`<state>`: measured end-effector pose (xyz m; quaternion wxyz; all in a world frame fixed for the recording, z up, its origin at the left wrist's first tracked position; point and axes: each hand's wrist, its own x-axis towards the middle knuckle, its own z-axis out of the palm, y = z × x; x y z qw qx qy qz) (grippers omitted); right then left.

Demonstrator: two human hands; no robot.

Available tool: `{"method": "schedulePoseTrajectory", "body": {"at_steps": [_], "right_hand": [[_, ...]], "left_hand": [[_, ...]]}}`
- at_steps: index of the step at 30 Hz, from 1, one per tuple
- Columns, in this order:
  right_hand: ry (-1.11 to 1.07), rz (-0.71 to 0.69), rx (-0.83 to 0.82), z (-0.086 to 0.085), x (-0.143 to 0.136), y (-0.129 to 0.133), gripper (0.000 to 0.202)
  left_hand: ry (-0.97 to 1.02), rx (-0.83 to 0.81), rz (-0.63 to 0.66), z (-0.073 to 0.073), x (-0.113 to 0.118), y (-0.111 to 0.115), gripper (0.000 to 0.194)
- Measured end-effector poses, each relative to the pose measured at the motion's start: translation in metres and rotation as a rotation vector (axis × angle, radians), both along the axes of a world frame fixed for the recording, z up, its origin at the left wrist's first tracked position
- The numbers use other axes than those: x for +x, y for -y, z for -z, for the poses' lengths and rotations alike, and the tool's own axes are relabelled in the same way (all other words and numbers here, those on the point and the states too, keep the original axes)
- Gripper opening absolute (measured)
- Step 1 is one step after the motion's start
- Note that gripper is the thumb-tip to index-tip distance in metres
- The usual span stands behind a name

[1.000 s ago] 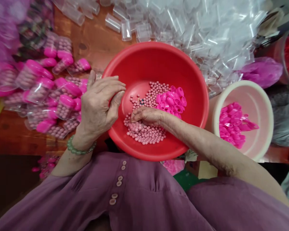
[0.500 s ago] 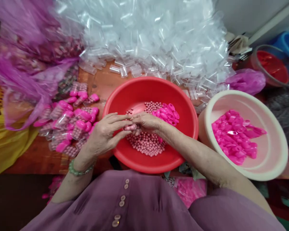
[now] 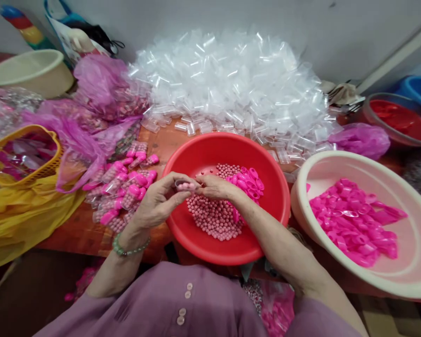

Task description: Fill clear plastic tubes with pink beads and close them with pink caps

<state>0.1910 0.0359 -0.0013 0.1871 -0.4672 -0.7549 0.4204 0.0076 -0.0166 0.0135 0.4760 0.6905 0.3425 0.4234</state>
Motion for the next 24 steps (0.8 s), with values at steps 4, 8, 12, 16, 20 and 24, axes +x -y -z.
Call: {"method": "schedulePoseTrajectory", "body": {"at_steps": [4,8,12,16,20,24], "right_hand": [[0.039,-0.135,-0.099,-0.009,0.004,-0.01,0.017],[-0.007,-0.056,-0.068,-0.029,0.012,-0.014,0.019],[-0.372,-0.033,-0.126,-0.055,0.023,-0.001,0.019],[-0.409,-0.069,-0.066,-0.072,0.024,0.012,0.023],[-0.276,-0.194,-0.022,-0.068,0.017,0.01,0.026],[-0.252,-0.235,0.002,-0.063,0.015,0.006,0.025]], "left_hand": [[0.05,-0.12,-0.003,0.0,0.002,0.0,0.02],[0.199,-0.248,0.038,-0.001,0.006,0.0,0.02],[0.24,-0.284,0.005,0.004,0.009,-0.005,0.017],[0.264,-0.367,0.092,0.009,0.01,-0.009,0.017],[0.312,-0.38,0.139,0.009,0.011,-0.01,0.028],[0.336,-0.363,0.197,0.011,0.01,-0.011,0.043]]}}
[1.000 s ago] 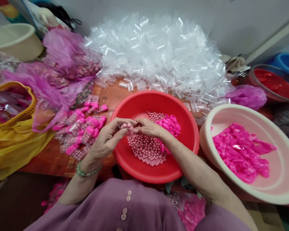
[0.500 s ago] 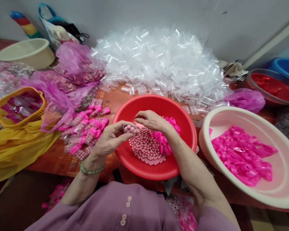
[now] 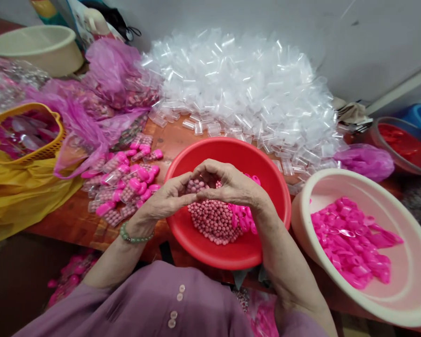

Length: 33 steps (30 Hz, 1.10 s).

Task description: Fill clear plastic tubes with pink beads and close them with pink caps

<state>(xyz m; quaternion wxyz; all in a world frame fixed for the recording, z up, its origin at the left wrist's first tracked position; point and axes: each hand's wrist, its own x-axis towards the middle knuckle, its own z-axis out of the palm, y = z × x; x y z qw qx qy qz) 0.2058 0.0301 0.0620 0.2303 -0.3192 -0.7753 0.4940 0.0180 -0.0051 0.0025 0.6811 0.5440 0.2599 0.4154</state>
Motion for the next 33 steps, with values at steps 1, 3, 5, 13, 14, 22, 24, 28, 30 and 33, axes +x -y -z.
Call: {"method": "schedulePoseTrajectory", "body": {"at_steps": [1,3,5,13,14,22,24,28,30,33], "right_hand": [[0.004,-0.003,-0.001,0.0,0.0,0.0,0.025],[0.015,-0.004,-0.007,0.0,0.0,0.0,0.023],[0.026,0.003,-0.013,-0.001,-0.001,0.0,0.021],[-0.053,0.089,-0.091,0.005,-0.002,0.001,0.035],[-0.064,0.102,-0.122,0.005,-0.001,0.001,0.036],[-0.077,0.123,-0.121,0.012,0.002,-0.003,0.045],[-0.059,0.125,-0.085,0.013,0.003,-0.004,0.048],[0.016,0.108,-0.01,0.013,0.004,-0.007,0.046],[0.044,0.1,0.027,0.012,0.004,-0.008,0.039],[0.047,0.105,0.042,0.012,0.004,-0.009,0.027]], "left_hand": [[-0.005,-0.004,0.002,0.001,0.0,0.0,0.043],[-0.018,-0.016,-0.005,0.002,-0.001,-0.001,0.038],[-0.02,-0.025,-0.004,0.002,-0.001,-0.002,0.032],[0.024,-0.177,0.015,-0.006,-0.002,-0.005,0.03],[0.042,-0.18,0.004,-0.005,-0.002,-0.006,0.029],[0.175,-0.212,0.01,0.002,-0.004,-0.015,0.027],[0.179,-0.212,0.033,0.002,-0.004,-0.016,0.029],[0.178,-0.223,0.074,0.002,-0.005,-0.017,0.033],[0.179,-0.232,0.081,0.002,-0.005,-0.017,0.031],[0.2,-0.276,0.089,0.0,-0.005,-0.017,0.029]]}}
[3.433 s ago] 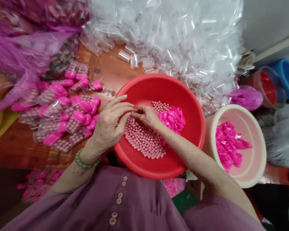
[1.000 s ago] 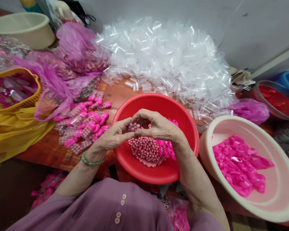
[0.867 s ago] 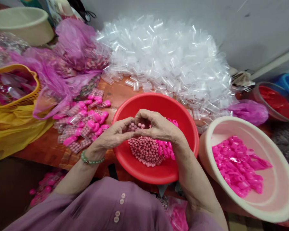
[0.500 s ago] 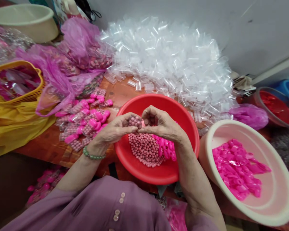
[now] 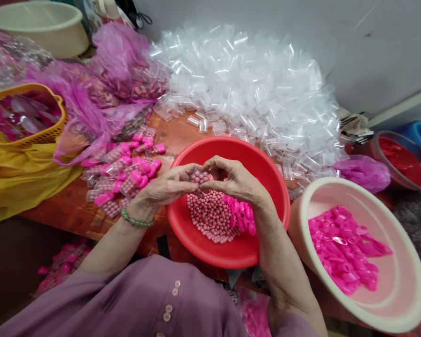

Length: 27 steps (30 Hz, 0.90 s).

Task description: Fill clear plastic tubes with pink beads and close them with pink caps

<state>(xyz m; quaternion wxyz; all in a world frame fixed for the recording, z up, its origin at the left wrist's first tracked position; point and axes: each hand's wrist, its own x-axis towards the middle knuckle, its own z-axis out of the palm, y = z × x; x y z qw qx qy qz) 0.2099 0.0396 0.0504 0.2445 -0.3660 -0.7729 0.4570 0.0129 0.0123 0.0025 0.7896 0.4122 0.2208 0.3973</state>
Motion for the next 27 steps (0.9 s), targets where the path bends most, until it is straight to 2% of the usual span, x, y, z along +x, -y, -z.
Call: {"method": "schedulePoseTrajectory", "body": {"at_steps": [9,14,17,21,24,27], "right_hand": [[-0.111,0.082,-0.245,-0.001,-0.006,0.003,0.039],[-0.123,0.142,-0.235,-0.008,-0.007,0.007,0.036],[-0.027,0.118,-0.17,-0.008,-0.003,0.005,0.033],[0.162,0.135,0.034,-0.003,0.014,0.001,0.023],[0.378,0.203,0.116,0.007,0.032,0.002,0.015],[0.609,0.157,0.11,0.019,0.044,0.008,0.01]], "left_hand": [[0.101,-0.164,0.083,0.001,-0.001,-0.005,0.039],[0.177,-0.187,0.092,0.006,-0.002,-0.007,0.028],[0.196,-0.18,0.089,0.006,-0.003,-0.008,0.024],[0.157,-0.15,0.079,0.003,-0.003,-0.007,0.031],[0.091,-0.112,-0.018,0.002,0.0,-0.004,0.03],[0.016,-0.056,-0.122,0.003,0.003,-0.002,0.032]]}}
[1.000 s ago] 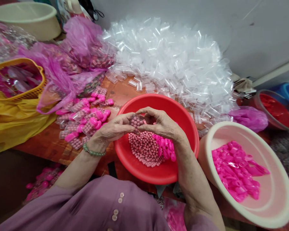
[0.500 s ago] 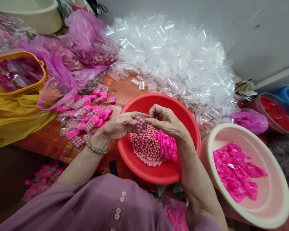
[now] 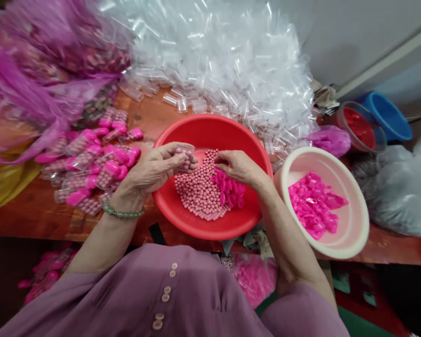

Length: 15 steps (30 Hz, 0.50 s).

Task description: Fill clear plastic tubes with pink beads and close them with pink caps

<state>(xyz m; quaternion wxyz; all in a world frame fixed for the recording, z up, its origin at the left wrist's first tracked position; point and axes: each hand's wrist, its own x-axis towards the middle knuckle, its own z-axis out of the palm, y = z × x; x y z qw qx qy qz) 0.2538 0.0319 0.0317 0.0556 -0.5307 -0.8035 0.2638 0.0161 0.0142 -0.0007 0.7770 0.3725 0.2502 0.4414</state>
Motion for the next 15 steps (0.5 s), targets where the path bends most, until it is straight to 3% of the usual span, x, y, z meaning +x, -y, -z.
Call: {"method": "schedulePoseTrajectory", "body": {"at_steps": [5,8,12,15], "right_hand": [[0.441,-0.204,-0.036,0.015,-0.011,0.01,0.014],[0.634,-0.252,-0.018,0.024,-0.028,0.015,0.019],[0.683,-0.256,-0.007,0.031,-0.036,0.017,0.025],[0.557,-0.176,0.06,0.027,-0.023,0.014,0.021]], "left_hand": [[-0.054,0.045,-0.043,-0.001,0.004,0.003,0.032],[-0.076,0.086,-0.069,-0.002,0.005,0.003,0.028],[-0.094,0.109,-0.073,-0.002,0.006,0.003,0.025],[-0.115,0.103,-0.066,-0.003,0.005,0.004,0.022]]}}
